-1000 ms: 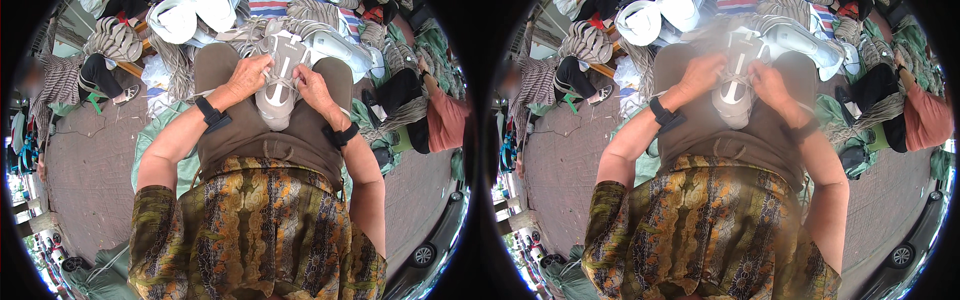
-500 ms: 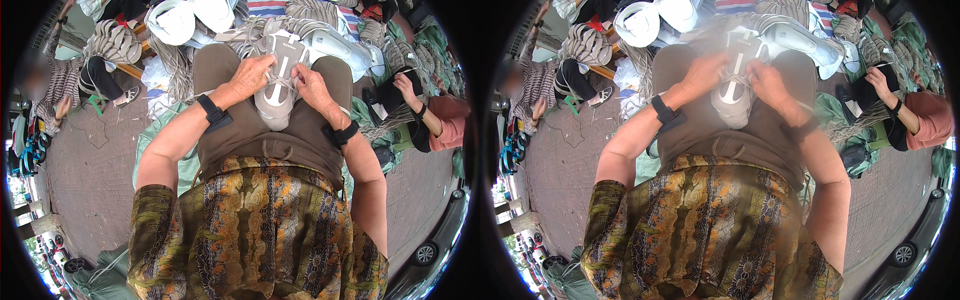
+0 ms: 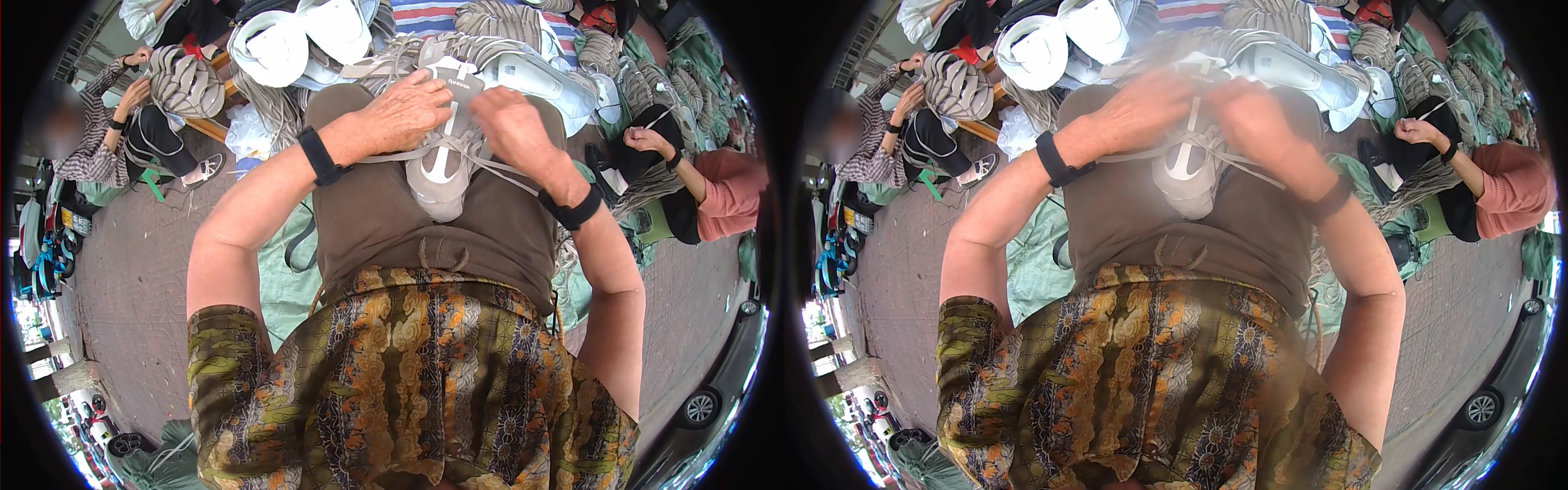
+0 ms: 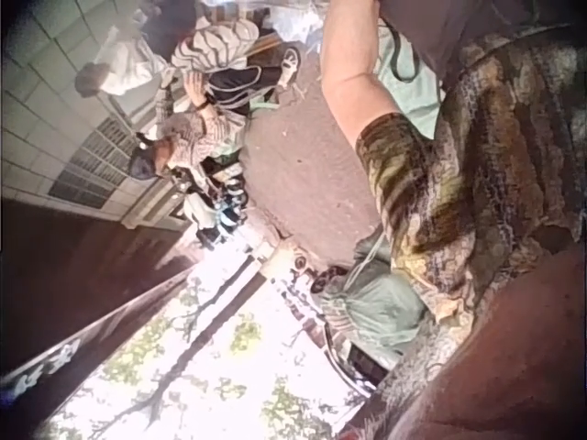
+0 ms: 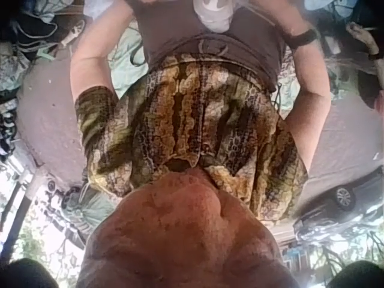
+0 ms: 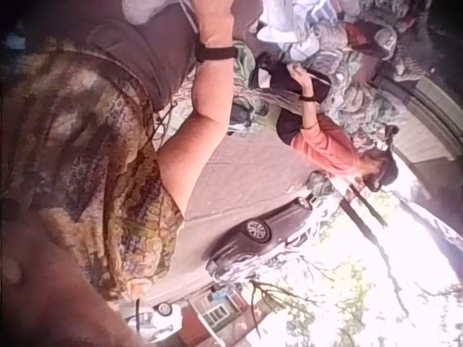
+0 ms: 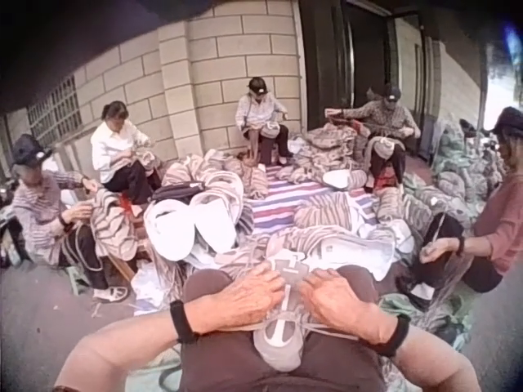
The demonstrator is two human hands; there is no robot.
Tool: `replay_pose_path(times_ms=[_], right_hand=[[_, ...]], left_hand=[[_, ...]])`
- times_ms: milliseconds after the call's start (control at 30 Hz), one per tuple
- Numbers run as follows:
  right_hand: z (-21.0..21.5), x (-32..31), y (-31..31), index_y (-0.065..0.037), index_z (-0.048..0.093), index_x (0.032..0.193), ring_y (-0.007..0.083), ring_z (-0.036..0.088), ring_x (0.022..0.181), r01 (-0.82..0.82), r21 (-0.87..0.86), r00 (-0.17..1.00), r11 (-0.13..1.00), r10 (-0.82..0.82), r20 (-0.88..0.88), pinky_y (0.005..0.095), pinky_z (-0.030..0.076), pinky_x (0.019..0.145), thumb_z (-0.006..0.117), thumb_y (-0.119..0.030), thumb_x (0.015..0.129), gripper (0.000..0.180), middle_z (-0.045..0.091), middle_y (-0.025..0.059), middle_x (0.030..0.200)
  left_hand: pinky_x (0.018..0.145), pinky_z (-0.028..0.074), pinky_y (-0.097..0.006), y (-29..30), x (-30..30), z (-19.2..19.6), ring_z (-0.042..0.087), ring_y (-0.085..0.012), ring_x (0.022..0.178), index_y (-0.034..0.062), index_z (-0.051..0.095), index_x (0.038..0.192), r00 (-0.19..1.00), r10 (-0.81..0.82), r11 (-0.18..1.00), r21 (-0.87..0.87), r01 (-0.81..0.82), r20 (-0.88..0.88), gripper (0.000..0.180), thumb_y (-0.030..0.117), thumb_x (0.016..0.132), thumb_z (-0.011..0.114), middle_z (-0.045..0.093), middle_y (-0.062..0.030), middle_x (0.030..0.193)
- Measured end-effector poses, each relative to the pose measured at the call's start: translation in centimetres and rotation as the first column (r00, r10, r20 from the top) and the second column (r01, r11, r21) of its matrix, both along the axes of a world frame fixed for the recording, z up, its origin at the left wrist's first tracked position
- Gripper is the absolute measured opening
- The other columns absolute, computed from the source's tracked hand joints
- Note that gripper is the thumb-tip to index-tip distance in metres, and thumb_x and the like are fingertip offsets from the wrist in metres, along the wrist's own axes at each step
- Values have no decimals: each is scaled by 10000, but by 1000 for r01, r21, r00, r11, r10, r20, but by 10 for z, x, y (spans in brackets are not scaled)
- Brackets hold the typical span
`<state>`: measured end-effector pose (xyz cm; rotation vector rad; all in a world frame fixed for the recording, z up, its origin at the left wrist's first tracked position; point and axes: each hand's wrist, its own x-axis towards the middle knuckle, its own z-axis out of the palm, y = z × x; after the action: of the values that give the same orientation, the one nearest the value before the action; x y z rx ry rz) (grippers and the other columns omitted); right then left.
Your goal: Lacing straps through a shoe upper during the assembly process.
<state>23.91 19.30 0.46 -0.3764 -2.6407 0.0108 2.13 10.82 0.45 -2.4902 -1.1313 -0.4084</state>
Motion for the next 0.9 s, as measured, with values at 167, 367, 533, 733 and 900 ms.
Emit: replay_pose_path(times_ms=[167, 367, 533, 733, 900], right_hand=[[-8, -18, 4, -63, 602, 914, 248, 557, 998, -149, 347, 967, 926, 64, 245, 413, 426, 926, 667, -165, 740, 212, 588, 84, 974], [2, -17, 13, -62, 679, 824, 260, 589, 981, -246, 86, 840, 965, 168, 517, 375, 479, 861, 744, -242, 663, 251, 613, 112, 963], [-9, -24, 10, -77, 691, 672, 277, 662, 752, -286, 168, 832, 943, 157, 531, 372, 525, 667, 674, -174, 659, 99, 659, 84, 726], [-16, -29, 24, -82, 682, 626, 270, 677, 711, -391, 193, 848, 900, 271, 456, 369, 520, 649, 641, -153, 651, 86, 676, 100, 679], [-11, -29, 25, -87, 710, 710, 297, 694, 763, -331, 123, 824, 936, 223, 521, 416, 538, 649, 615, -122, 740, 106, 701, 116, 768]], left_hand=[[1032, 365, -421, 13, -7, -2, 568, -247, 972, 65, 660, 864, 994, 12, 991, -129, -26, -107, 141, 80, 729, 624, 574, -60, 937], [977, 419, -411, 12, -1, 7, 597, -258, 970, 79, 656, 735, 984, -44, 967, -253, -2, -175, 52, 109, 702, 629, 595, -71, 951], [983, 420, -392, 19, -11, -16, 595, -247, 985, 82, 667, 716, 982, -117, 961, -265, 74, -149, 57, 99, 713, 612, 611, -67, 944], [948, 412, -354, 10, -2, 8, 555, -229, 980, 93, 647, 720, 948, -146, 973, -216, 85, -281, 76, 123, 742, 582, 584, -57, 904], [908, 399, -342, 4, 0, 7, 533, -224, 978, 96, 643, 720, 947, -102, 982, -183, 47, -304, 87, 133, 752, 572, 574, -56, 904]])
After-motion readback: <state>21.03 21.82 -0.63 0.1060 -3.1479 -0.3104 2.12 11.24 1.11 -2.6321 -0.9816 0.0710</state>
